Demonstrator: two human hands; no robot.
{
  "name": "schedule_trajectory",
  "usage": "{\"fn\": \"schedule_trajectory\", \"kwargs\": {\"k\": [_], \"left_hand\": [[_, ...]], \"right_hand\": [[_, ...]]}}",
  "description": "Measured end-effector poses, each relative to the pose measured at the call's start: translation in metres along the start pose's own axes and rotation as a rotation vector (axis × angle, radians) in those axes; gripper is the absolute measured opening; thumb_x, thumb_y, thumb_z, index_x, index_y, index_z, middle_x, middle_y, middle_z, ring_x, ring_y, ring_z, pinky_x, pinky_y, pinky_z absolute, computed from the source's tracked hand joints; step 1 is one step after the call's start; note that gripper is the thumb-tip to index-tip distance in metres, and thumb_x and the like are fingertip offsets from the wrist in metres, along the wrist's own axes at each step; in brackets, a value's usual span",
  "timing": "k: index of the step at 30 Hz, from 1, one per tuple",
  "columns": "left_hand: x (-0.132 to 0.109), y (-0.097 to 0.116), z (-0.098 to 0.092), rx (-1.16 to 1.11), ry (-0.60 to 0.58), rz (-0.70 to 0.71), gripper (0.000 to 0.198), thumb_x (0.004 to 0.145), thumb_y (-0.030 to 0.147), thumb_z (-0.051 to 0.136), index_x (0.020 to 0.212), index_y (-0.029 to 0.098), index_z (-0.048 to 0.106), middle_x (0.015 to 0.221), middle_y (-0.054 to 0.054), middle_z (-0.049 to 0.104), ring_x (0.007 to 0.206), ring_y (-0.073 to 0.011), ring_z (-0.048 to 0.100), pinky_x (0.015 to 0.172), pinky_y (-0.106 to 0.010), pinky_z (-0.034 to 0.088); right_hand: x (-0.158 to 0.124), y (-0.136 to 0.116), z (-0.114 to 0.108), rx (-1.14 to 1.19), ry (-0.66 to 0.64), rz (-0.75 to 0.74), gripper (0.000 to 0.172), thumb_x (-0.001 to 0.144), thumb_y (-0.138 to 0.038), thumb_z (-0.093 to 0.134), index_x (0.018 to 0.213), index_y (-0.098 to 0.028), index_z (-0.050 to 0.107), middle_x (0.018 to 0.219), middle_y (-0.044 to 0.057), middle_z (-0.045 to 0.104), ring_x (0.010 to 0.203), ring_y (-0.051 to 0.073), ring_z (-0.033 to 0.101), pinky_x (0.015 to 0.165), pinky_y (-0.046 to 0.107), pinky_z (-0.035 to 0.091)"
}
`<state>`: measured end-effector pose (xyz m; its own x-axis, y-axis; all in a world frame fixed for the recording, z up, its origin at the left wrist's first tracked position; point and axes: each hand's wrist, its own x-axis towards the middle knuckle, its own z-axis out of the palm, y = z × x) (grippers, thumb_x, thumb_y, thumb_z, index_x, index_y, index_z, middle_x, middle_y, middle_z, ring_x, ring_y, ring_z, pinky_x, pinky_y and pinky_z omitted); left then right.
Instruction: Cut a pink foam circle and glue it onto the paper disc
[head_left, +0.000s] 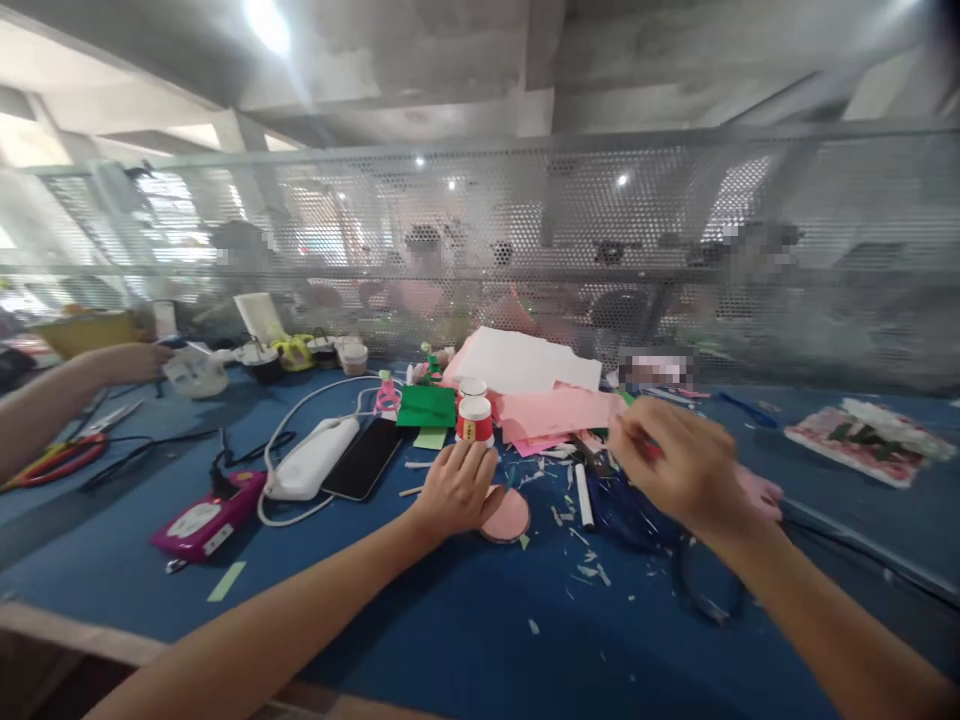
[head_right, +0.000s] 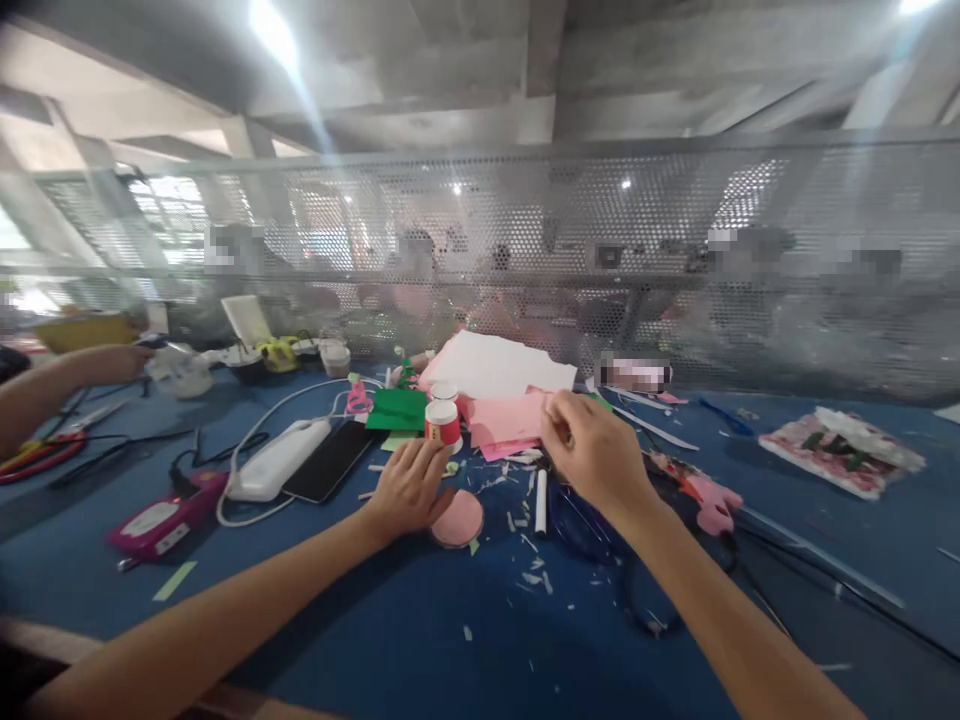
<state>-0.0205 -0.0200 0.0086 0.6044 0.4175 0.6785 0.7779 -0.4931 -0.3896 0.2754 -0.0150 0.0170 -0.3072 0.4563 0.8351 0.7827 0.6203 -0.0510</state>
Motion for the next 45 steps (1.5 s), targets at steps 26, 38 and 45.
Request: {"fn": "schedule_trajectory", "kwargs": {"k": [26,38,45], "left_hand": [[-0.004,-0.021,0.003,-0.298,0.069,-0.009,0.031,0.082,0.023,0.049,0.11,0.01,0.051,0.107,-0.018,0.058,0.1,-0.0293,0.053,0.092,-0.047,0.042],[-0.012,-0.033,0.03,-0.209,0.34,0.416,0.058,0.084,0.035,0.044,0.136,0.015,0.027,0.124,-0.018,0.053,0.127,-0.0305,0.04,0.105,-0.059,0.021],[-0.018,-0.035,0.035,-0.14,0.104,0.177,0.044,0.08,0.046,0.042,0.116,0.022,0.052,0.118,-0.013,0.059,0.121,-0.0308,0.046,0.105,-0.054,0.02]], "right_hand": [[0.026,0.018,0.053,-0.455,-0.405,0.252,0.022,0.091,-0.033,0.047,0.082,-0.017,0.06,0.083,0.009,0.066,0.086,0.024,0.049,0.075,0.035,0.025],[0.016,-0.019,0.067,-0.43,-0.192,0.079,0.023,0.093,-0.03,0.041,0.088,-0.017,0.059,0.089,0.01,0.065,0.096,0.025,0.046,0.089,0.039,0.021],[0.005,-0.018,0.06,-0.407,-0.125,0.1,0.025,0.088,-0.037,0.044,0.084,-0.017,0.059,0.091,0.01,0.062,0.1,0.027,0.042,0.09,0.041,0.021]]}}
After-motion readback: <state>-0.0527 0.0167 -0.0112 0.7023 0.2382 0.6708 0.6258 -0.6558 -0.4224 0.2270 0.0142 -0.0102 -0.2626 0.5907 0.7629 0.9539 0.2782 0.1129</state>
